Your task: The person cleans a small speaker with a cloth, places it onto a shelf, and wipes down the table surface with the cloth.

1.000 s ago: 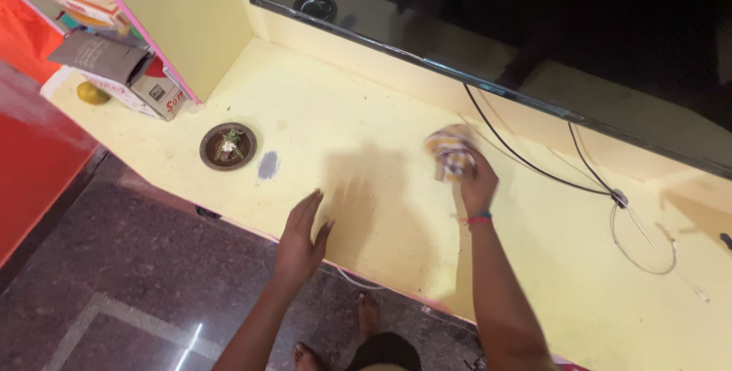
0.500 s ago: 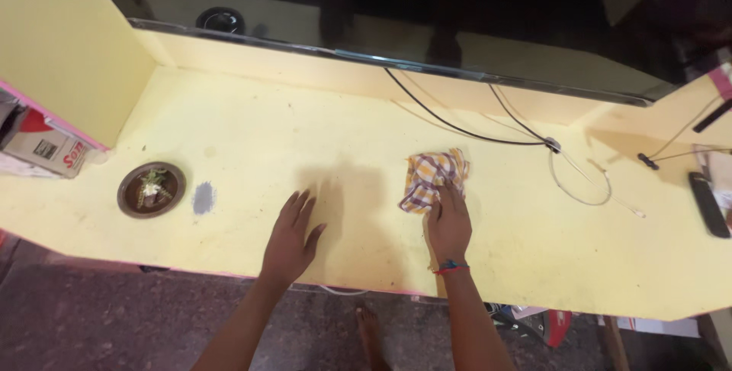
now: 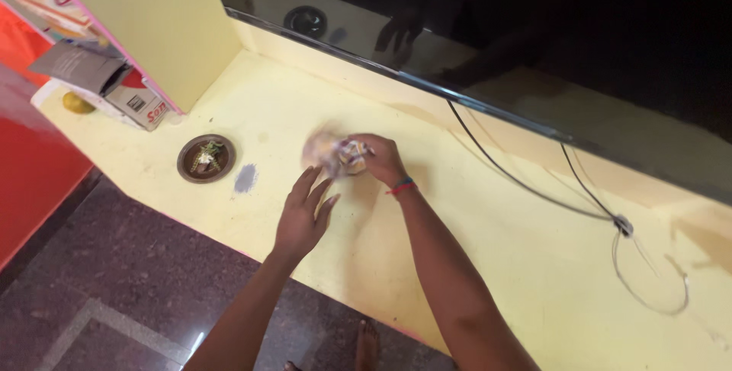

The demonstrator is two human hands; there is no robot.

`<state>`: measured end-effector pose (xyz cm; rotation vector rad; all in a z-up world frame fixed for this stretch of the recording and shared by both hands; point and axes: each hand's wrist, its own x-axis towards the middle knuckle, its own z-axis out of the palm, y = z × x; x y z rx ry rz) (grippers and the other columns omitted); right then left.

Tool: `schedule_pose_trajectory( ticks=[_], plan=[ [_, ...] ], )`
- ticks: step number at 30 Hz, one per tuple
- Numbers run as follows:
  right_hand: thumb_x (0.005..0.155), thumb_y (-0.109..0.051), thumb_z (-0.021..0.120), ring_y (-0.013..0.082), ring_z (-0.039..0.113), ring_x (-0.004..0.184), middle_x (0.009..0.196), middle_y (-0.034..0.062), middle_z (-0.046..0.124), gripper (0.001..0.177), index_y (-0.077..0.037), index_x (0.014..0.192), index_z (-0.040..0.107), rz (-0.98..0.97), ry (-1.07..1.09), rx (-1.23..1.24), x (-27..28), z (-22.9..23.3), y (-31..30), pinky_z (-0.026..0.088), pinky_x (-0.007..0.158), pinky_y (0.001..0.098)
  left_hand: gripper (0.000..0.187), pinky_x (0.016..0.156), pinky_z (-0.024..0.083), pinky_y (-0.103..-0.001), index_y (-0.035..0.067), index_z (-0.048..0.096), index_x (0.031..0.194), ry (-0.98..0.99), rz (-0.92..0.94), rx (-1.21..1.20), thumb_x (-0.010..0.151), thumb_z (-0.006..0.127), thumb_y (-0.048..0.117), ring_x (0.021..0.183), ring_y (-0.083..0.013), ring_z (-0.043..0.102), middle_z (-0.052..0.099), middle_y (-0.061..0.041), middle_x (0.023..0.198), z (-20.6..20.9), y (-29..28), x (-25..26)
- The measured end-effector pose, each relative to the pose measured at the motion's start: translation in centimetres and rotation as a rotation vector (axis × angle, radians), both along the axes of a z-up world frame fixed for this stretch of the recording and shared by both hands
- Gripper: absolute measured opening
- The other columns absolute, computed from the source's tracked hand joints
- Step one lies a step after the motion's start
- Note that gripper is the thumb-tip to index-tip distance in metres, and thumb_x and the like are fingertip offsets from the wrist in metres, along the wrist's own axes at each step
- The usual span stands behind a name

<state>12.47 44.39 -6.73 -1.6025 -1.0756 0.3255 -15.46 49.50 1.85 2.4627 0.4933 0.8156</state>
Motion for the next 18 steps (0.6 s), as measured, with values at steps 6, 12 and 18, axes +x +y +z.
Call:
schedule_pose_trajectory(
  ticks=[6,12,18],
  plan=[
    [0.086,0.006,0.066,0.0325,0.067,0.104,0.113,0.0169,0.068,0.033,0.0,0.119,0.064,-0.521,-0.419,0.186,-2.1,5.1,-5.9,0.054,0.092,0.0408,0.035,0.112,0.046,-0.045,0.009,0.067,0.129,-0.093,0.145,-0.081,0.095,0.07,0.017,0.14,-0.0322,0.05,0.057,-0.01,0.146,1.5,-1.2,-5.8],
    [0.079,-0.004,0.068,0.0327,0.07,0.1,0.111,0.0114,0.071,0.038,-0.01,0.117,0.069,-0.089,-0.579,-0.24,-5.4,3.7,-9.9,0.056,0.086,0.0455,0.039,0.108,0.047,-0.044,0.007,0.066,0.128,0.0,0.336,-0.175,0.09,0.071,0.017,0.133,-0.0312,0.054,0.059,-0.01,0.141,1.6,-1.8,-10.8],
    [0.083,-0.006,0.074,0.0385,0.065,0.098,0.107,0.0181,0.068,0.043,-0.007,0.125,0.066,-0.226,-0.453,-0.301,-1.6,2.5,-6.1,0.053,0.083,0.0496,0.04,0.108,0.048,-0.044,0.006,0.065,0.13,0.032,0.367,-0.156,0.092,0.072,0.018,0.132,-0.0314,0.055,0.057,-0.011,0.142,1.1,-0.2,-10.5]
  ],
)
